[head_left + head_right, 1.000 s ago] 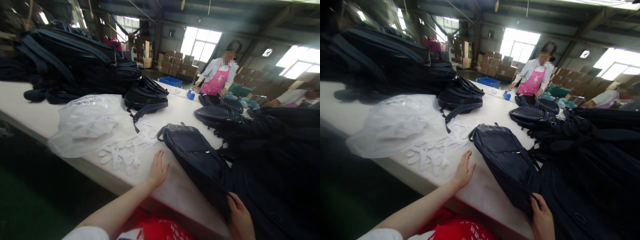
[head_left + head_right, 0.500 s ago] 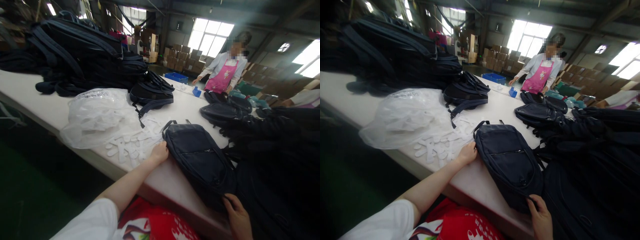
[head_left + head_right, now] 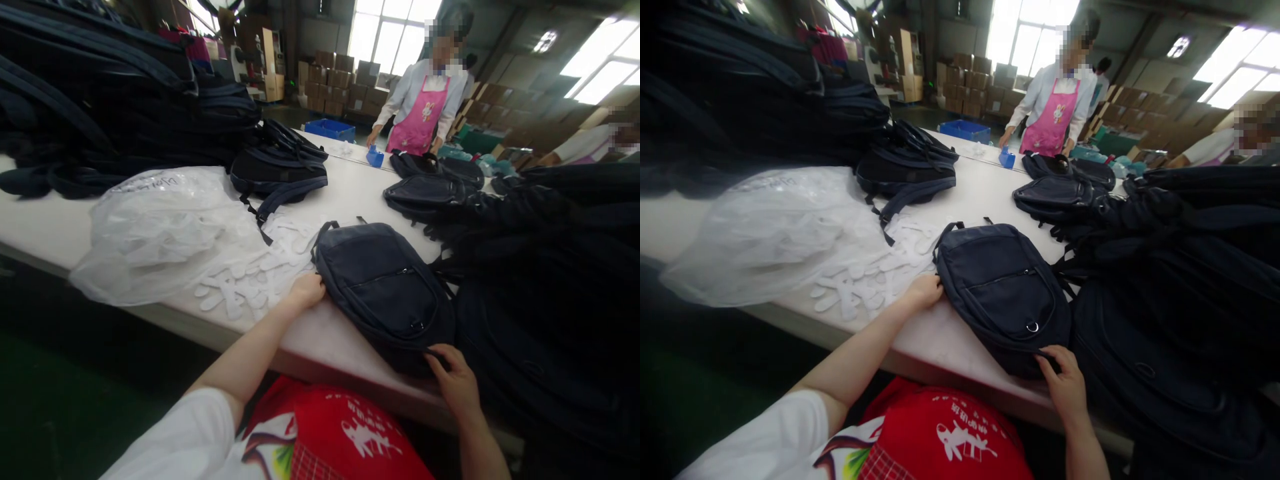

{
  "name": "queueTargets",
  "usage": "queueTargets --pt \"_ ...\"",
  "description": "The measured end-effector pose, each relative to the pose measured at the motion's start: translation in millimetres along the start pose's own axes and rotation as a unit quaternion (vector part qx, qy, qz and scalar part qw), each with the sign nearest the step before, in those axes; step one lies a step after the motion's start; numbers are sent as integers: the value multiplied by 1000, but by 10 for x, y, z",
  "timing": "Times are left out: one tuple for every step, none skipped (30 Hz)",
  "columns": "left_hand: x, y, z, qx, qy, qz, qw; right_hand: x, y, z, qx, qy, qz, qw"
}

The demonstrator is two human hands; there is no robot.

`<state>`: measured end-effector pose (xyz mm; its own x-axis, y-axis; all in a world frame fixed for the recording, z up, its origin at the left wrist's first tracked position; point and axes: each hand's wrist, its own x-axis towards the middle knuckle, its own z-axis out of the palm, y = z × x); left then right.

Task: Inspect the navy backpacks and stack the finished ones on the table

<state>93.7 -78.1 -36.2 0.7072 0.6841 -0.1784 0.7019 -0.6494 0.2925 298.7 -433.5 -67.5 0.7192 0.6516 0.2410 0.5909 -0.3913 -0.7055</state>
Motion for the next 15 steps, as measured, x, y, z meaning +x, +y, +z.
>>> queueTargets --pt "-8 -6 -5 2 -7 4 1000 -5 -6 -2 -10 -4 -16 1000" --pt "-25 -8 -12 3 -13 9 1000 -12 -15 -4 -20 -10 -35 999" --pt "-54 -3 -19 3 -19 16 1000 -21 -25 -5 -31 -17 -56 998" --pt "-96 9 -24 3 -24 24 999 -33 -37 -2 -40 -24 -76 996" --pt "-153 32 -23 3 -31 33 999 -46 -52 4 -48 -27 -93 994" --pt "-225 68 -15 2 -38 45 998 -60 -69 15 -54 -24 -106 993" --pt "-312 118 3 0 -47 60 997 -74 -89 30 -59 -16 -116 991" --pt "-413 181 32 -2 -56 76 995 -87 -110 49 -64 -5 -121 991" --pt "-525 256 70 -4 -66 93 993 -98 -135 71 -68 7 -124 990" --pt "-645 341 116 -7 -77 110 991 -106 -161 95 -73 17 -125 989" --pt "-767 434 165 -11 -86 128 988 -113 -190 119 -77 24 -126 989" --pt "-887 532 212 -17 -94 148 984 -118 -220 144 -81 27 -127 988" --pt "-999 632 254 -24 -98 167 981 -122 -251 169 -85 29 -128 988" --pt "-1098 732 287 -32 -99 184 977 -127 -283 195 -87 31 -129 987" --pt "-1181 831 308 -39 -98 198 974 -132 -314 221 -89 36 -131 987"
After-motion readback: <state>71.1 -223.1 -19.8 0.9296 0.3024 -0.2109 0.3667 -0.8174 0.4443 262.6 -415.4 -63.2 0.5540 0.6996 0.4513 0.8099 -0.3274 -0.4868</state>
